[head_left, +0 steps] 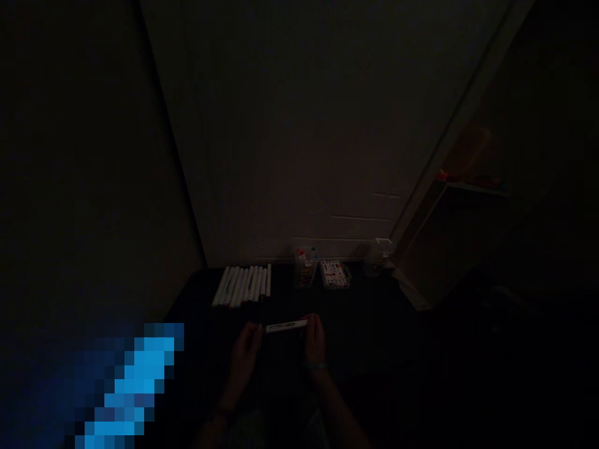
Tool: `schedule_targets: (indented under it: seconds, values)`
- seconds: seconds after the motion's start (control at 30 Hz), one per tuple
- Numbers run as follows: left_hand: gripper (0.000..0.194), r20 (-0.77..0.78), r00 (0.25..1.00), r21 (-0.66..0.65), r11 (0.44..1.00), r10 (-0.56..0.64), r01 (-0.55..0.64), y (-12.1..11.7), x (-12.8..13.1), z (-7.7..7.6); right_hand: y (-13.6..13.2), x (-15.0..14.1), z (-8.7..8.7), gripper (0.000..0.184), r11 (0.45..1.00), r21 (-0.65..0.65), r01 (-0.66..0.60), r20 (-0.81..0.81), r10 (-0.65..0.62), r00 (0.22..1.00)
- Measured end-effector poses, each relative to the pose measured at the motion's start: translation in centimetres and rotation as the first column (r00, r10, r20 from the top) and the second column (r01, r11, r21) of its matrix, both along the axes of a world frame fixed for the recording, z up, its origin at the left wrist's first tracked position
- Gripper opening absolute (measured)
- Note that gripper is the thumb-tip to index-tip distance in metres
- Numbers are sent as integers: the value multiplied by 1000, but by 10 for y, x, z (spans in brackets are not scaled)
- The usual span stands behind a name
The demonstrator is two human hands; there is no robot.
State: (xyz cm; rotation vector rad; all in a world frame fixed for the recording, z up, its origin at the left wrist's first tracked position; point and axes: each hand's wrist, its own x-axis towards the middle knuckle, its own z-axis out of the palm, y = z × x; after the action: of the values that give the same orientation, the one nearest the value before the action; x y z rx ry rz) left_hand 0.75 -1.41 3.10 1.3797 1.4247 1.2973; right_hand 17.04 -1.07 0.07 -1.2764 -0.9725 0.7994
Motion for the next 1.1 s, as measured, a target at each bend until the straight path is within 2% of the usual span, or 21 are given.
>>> schedule_targets:
  seconds: [0.1, 0.27, 0.47, 0.83, 1.1]
  values:
    - [40, -15, 999, -2, 999, -44, 44, 0, 1, -2, 0, 0, 0, 32, 999, 39, 3, 25, -4, 1000]
    - [45, -49, 999, -61, 998, -3, 0, 2, 2, -13, 0, 0, -1, 31, 997, 66, 32, 42, -35, 998]
    - [51, 10, 999, -137, 989, -53, 54, 5, -1, -26, -2, -1, 3, 30, 996, 62, 65, 27, -67, 997]
    - [42, 12, 996, -119, 988, -93, 93, 4, -3, -23, -2, -2, 3, 25, 998, 45, 47, 64, -49, 997]
    - [45, 55, 995, -123, 988, -81, 87, 4, -3, -26, -3, 0, 2, 26, 998, 49, 41, 72, -45, 996]
